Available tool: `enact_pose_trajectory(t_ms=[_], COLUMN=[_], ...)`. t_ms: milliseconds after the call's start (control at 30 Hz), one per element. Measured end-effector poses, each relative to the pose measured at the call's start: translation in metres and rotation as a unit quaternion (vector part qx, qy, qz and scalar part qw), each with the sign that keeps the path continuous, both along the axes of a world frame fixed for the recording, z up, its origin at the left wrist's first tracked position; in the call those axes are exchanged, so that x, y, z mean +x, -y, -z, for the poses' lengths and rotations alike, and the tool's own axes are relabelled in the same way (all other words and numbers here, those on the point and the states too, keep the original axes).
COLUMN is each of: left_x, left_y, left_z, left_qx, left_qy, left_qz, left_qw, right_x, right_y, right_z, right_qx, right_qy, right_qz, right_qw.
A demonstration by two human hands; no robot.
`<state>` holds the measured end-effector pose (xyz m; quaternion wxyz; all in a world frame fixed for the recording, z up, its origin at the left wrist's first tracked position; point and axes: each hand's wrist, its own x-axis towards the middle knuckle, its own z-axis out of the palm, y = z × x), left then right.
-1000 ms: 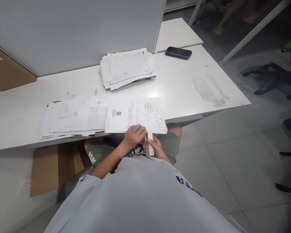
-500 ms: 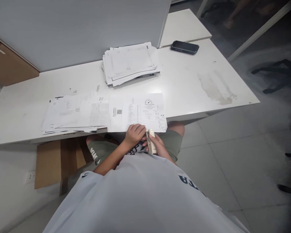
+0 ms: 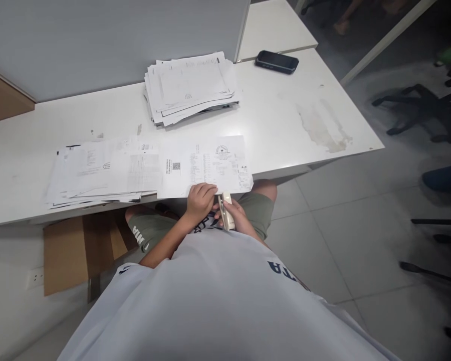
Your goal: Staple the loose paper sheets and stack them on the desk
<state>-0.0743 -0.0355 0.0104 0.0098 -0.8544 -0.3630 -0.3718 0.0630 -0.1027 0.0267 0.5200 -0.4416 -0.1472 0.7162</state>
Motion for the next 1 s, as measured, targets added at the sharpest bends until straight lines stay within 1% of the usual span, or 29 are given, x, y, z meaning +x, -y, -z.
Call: enact_pose_trajectory(t_ms=[100,267,467,633,767,1000], left_x=[0.0,-0.001,0.0,-0.001,-0.002,0.003], left_y=[0.002,0.004,0.006,0.007,0.009,0.013], left_z=[0.001,0.002,0.003,0.002,-0.001,-0.016], left_qx=[-0.014,-0.01,0.019,0.011,-0.004,-0.028], left_qy=[-0.024,-0.048,-0.084,-0.055,-0.032,-0.066], left_qz=[-0.003,0.004,0.001,-0.001,-0.003,-0.01], left_qw=[1.0,0.999,0.996,0.998,0.999,0.997], right_x=[0.0,-0.001,0.002,0.0,-0.003,-0.005], right_y=[0.001,0.004,0.003,0.001,0.003,0.008], right_z=[-0.004,-0.005,-0.003,-0.006,-0.006,-0.006], right_qx=[-0.001,-0.003,-0.048,-0.047,-0.042,-0.025], right_qy=[-0.005,0.012,0.04,0.05,0.058,0.071], right_qz=[0.001,0.01,0.015,0.013,0.012,0.04], right_qw=[1.0,1.0,0.998,0.998,0.997,0.996])
